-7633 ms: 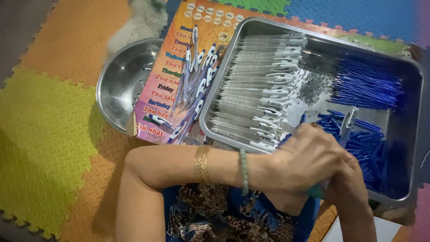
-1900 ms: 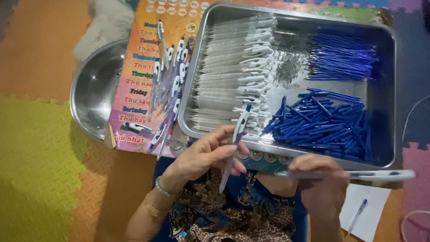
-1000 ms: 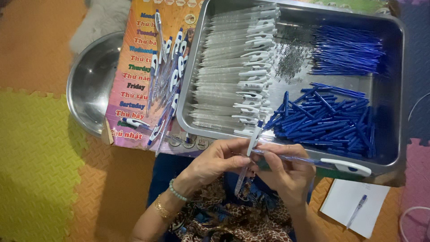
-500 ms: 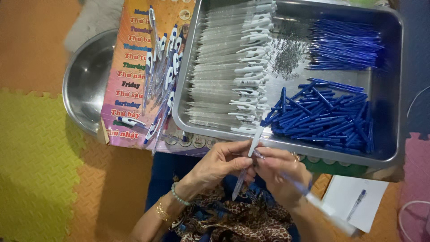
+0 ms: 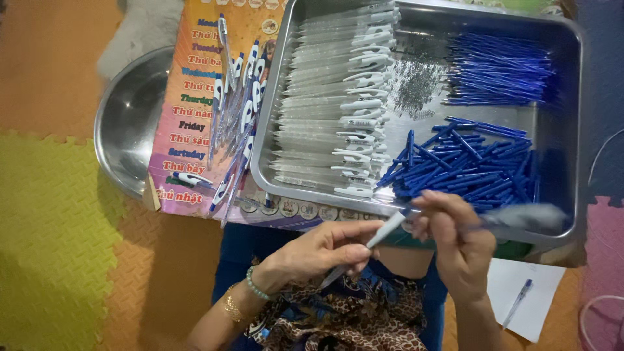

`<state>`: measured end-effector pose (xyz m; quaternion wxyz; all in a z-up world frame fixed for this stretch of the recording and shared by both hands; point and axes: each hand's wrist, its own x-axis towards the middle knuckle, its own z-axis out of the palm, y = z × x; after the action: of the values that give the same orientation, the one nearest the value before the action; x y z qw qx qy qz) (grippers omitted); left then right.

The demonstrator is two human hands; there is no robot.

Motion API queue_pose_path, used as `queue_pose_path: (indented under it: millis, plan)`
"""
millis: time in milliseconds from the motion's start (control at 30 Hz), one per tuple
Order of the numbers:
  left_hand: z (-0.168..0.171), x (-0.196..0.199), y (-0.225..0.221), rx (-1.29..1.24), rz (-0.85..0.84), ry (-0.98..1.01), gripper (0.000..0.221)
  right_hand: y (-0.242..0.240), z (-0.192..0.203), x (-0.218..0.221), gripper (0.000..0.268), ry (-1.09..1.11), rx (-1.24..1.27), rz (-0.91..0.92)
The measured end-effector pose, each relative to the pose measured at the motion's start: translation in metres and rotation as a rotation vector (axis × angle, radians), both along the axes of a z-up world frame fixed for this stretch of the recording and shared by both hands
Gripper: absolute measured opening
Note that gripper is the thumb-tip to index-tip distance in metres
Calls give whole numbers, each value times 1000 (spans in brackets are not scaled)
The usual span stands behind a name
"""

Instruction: The person assembles pens by picking up white barrels from a tray, inserting blue ink cartridges, and attaching blue caps by hand.

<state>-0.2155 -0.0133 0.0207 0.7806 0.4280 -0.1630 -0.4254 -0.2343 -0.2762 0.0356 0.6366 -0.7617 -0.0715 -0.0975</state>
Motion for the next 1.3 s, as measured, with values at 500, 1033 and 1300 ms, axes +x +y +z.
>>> queue_pose_path:
  millis: [500, 1033, 1300]
  plan:
    - [13, 6, -8, 208, -35, -293, 62, 2, 13, 16, 34, 103, 70, -39]
    - [-2, 6, -9, 69, 40, 78, 69, -79, 23, 60, 31, 370, -625, -183]
    - [25, 19, 2, 360, 20, -293, 54, -87, 22, 37, 18, 9, -729, -212]
